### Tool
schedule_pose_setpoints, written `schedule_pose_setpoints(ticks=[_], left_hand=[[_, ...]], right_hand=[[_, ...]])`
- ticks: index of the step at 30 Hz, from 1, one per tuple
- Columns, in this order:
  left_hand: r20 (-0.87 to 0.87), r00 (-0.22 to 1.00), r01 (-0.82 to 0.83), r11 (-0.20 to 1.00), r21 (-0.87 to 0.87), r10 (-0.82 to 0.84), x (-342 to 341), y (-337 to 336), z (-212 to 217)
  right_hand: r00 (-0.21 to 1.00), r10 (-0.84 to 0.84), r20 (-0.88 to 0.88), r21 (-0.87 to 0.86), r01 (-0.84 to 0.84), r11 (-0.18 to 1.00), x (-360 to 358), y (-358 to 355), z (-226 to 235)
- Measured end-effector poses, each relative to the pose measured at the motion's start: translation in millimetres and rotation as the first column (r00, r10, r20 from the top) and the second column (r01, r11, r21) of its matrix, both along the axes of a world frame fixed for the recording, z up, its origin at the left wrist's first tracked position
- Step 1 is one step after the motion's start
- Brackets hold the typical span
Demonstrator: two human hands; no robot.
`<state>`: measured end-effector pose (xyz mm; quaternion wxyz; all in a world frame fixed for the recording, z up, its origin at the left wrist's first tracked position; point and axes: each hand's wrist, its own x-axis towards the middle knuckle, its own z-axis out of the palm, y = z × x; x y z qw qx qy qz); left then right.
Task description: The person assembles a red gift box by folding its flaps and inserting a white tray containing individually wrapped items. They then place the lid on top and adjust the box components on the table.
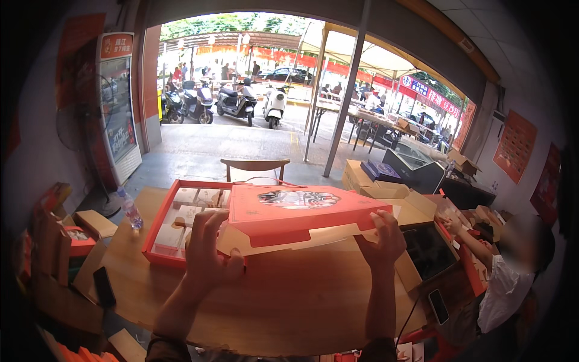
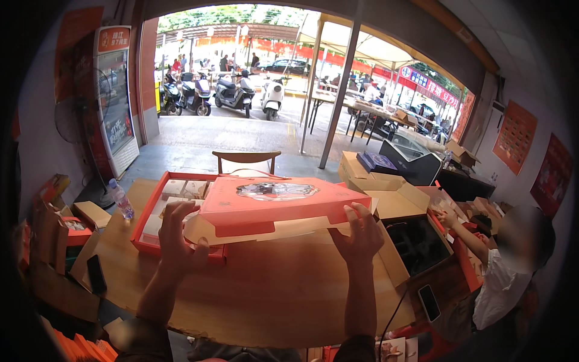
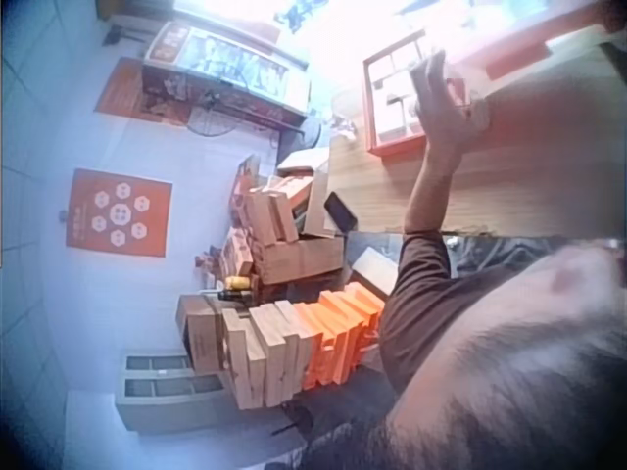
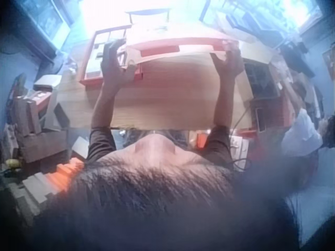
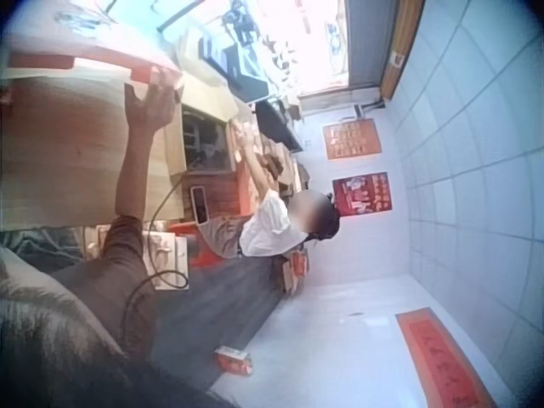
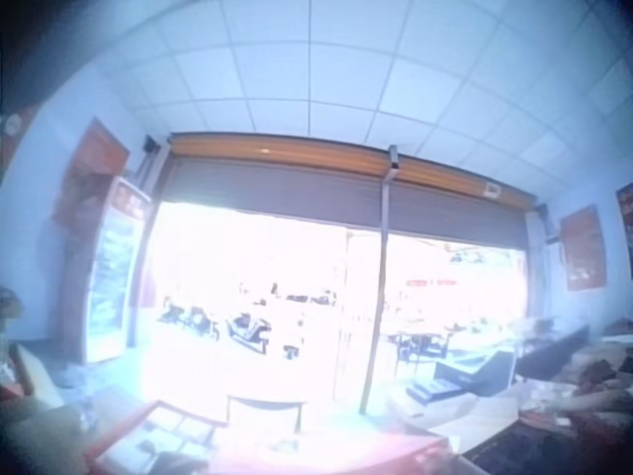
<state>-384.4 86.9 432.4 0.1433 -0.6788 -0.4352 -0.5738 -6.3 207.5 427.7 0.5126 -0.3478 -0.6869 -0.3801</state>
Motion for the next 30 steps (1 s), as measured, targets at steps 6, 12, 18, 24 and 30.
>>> schedule_pose_setpoints(ticks=[6, 12, 18, 24, 30], left_hand=[[0.005, 0.989, 0.151, 0.988, 0.018, -0.151, -1.1, 6.1, -7.2], [-0.14, 0.981, 0.141, 0.989, 0.044, -0.133, 0.2, 1.5, 0.4], [-0.329, 0.928, 0.177, 0.984, -0.022, -0.175, 3.0, 0.4, 2.0], [-0.5, 0.865, 0.034, 0.999, -0.038, -0.049, 8.1, -1.8, -2.9], [-0.554, 0.821, 0.089, 0.99, -0.108, -0.134, 6.4, 3.5, -8.6]], right_hand=[[0.998, -0.052, -0.029, 0.005, 0.052, 0.999, -1.9, -2.7, 4.3], [0.993, -0.114, -0.015, 0.061, 0.115, 0.992, 2.0, 1.0, 4.3], [0.979, -0.193, -0.062, 0.071, 0.197, 0.978, 11.5, 1.3, 4.3], [0.97, -0.241, -0.043, 0.074, 0.243, 0.967, 11.4, -6.4, 9.8], [0.976, -0.056, 0.213, -0.147, 0.088, 0.985, 5.1, -5.0, 13.3]])
